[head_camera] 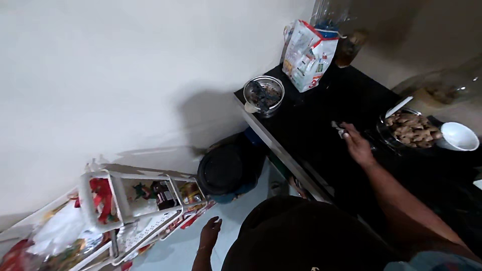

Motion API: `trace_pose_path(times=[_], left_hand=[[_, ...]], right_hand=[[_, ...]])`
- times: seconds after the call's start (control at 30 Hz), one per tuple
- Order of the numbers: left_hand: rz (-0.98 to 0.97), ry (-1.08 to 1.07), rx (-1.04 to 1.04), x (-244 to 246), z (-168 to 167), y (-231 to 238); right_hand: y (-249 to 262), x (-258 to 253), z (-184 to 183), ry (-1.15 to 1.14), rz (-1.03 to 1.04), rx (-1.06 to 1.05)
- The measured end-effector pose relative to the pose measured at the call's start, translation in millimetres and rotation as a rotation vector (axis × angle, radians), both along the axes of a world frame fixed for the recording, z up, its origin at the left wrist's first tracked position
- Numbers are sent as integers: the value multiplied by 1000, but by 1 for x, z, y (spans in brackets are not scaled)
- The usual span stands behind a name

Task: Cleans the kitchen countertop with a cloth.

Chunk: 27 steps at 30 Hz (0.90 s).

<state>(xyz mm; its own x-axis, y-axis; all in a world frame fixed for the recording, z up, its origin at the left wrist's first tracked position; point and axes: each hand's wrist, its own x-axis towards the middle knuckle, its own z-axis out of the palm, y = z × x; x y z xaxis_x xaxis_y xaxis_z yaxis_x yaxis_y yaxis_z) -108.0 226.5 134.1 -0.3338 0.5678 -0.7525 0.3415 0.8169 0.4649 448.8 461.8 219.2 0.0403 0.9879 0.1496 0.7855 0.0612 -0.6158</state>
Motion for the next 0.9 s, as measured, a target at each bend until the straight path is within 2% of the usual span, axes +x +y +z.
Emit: trace_pose_path(times=[0.1,0.2,0.37,0.47,0.57,0.67,0.8,0.9], left_hand=[[-62,-6,-58,4,2,-9],[-82,1,-59,2,-3,-19],[-108,11,-71,1,-4,-13],[-116,4,-47,3,-5,-3],[-172,9,-40,7,-4,9],[-255,43,-19,1,-13,10],[-291,25,10,-22,-46,-13],[-403,69,-156,-28,-48,-17]], right_hand=[[11,7,-35,-333,-98,-149],[35,-40,-27,-347,-110,-188],[82,-135,-44,-321,177,-29],[72,-188,-41,-308,406,-111],[33,-197,-34,-231,560,-148],[-32,-152,-21,-188,540,-263],[-175,-68,-43,-243,375,-222],[-285,-9,-41,-251,137,-233]])
